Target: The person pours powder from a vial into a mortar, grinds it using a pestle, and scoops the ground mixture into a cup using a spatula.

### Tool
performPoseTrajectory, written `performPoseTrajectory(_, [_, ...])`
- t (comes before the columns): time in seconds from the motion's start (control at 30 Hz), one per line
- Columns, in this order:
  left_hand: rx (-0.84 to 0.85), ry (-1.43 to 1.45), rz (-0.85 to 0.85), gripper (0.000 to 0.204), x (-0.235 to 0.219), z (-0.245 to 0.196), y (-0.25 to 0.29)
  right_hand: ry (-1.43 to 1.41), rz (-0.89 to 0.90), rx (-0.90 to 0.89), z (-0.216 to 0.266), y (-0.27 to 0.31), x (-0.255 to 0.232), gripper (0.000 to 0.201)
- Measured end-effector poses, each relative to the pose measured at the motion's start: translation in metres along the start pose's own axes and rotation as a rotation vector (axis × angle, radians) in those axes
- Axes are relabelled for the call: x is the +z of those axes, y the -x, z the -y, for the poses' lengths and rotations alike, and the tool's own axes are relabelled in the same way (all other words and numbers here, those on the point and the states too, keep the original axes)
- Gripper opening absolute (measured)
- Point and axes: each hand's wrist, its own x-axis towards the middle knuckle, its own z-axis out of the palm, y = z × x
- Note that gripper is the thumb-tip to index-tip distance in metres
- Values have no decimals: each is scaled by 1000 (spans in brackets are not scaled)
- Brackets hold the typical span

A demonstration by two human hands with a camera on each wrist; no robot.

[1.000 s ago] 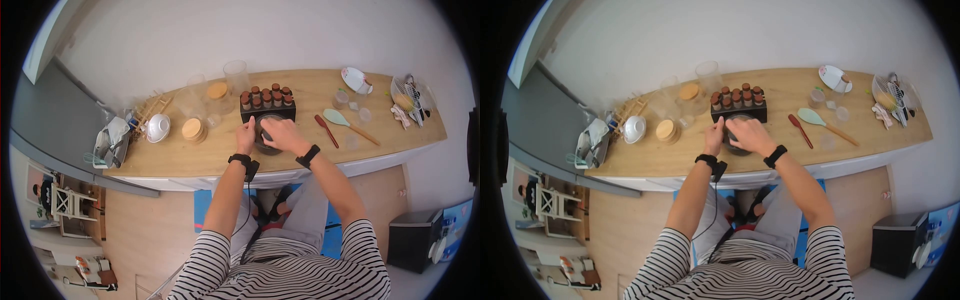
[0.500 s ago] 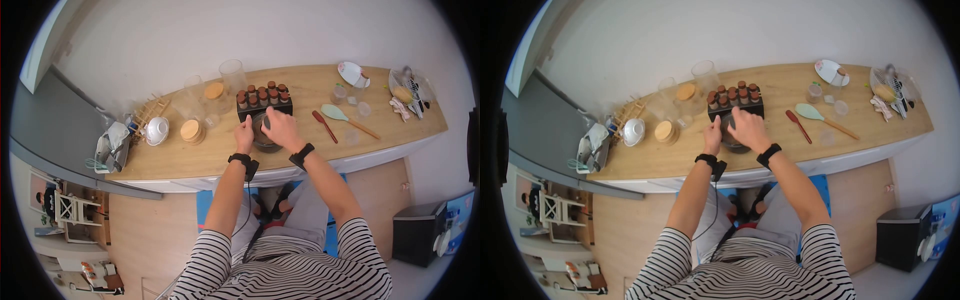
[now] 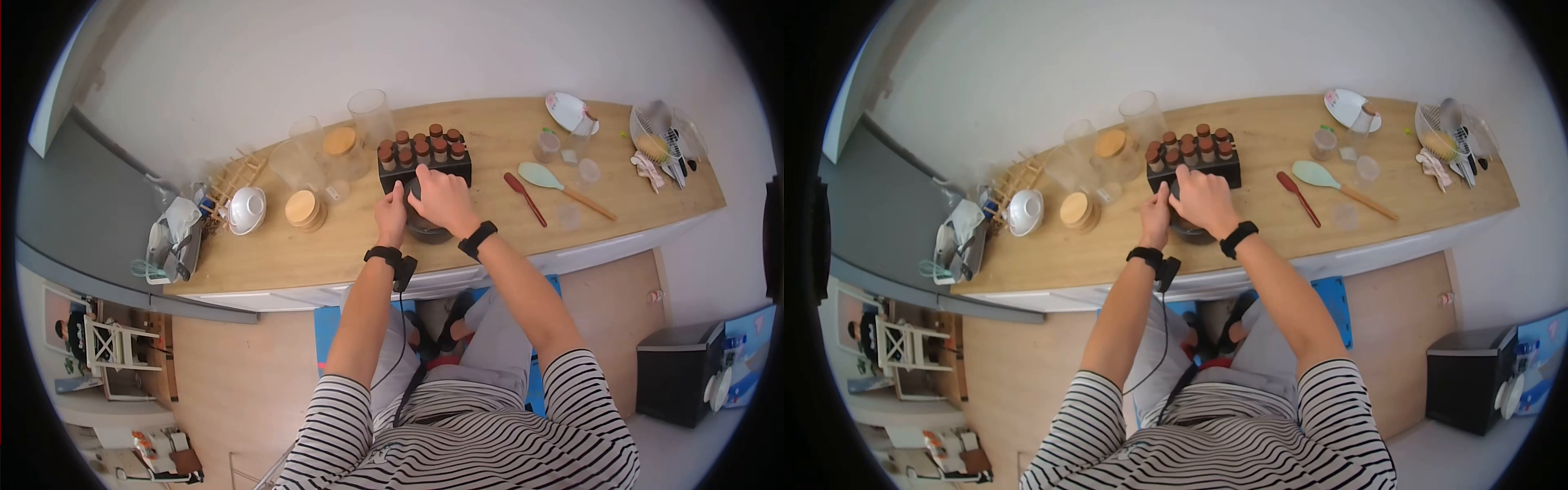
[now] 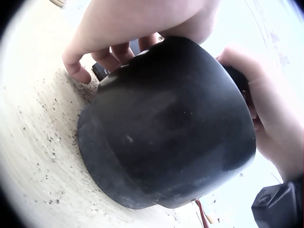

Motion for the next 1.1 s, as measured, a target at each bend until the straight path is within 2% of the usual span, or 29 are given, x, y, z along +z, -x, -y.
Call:
performPoseTrajectory(0.03, [-7, -19, -2, 46, 0, 0, 1, 2, 2, 6, -5, -5, 1, 36])
performPoseTrajectory(0.1, [-16, -31, -3, 45, -1, 2, 2, 0, 25, 281, -13, -11, 1, 36])
performPoseTrajectory(0.17, [-13, -39, -7, 44, -1, 4, -4, 10, -3, 306, -9, -5, 4, 38])
performPoseTrajectory(0.23, [11, 57, 18, 49, -2, 17, -10, 11, 31, -47, 9, 12, 0, 39])
performPoseTrajectory(0.27, [98, 156, -13, 48, 3, 15, -4, 94, 51, -226, 16, 19, -1, 37])
performPoseTrajectory(0.3, [96, 153, -11, 48, 3, 11, -2, 91, 52, -223, 12, 19, 1, 37])
performPoseTrajectory(0.37, [-3, -2, 16, 48, -3, 2, 2, 15, -98, -255, 0, 14, 9, 37])
performPoseTrajectory(0.4, [47, -79, -25, 49, 0, 0, 3, 2, -113, -94, -2, 4, 3, 37])
performPoseTrajectory(0.43, [49, -78, -23, 49, 0, -1, 4, 24, 17, 168, -6, -9, -4, 37])
performPoseTrajectory(0.5, [14, -106, -53, 49, 3, -5, 4, -31, 59, 414, -21, -20, -5, 39])
performPoseTrajectory(0.6, [-4, -210, -66, 52, 2, -5, 2, -105, 105, 488, -21, -14, -8, 40])
performPoseTrajectory(0.77, [46, -200, -59, 52, 0, 3, -2, -128, 55, 427, 9, 6, -11, 37])
performPoseTrajectory(0.87, [92, -180, -51, 52, 0, 7, -4, -70, -101, 79, 10, 10, -3, 31])
performPoseTrajectory(0.97, [74, -179, -40, 52, 1, 0, 2, -25, -45, 38, -11, -5, 1, 32])
performPoseTrajectory(1.0, [41, -197, -38, 52, 1, -4, 4, -4, -20, 145, -15, -11, 1, 35])
performPoseTrajectory(1.03, [42, -197, -39, 52, 1, -6, 7, -4, -21, 144, -18, -9, 1, 35])
performPoseTrajectory(1.1, [34, -212, -41, 52, 1, -4, 4, -49, 32, 386, -19, -9, -6, 36])
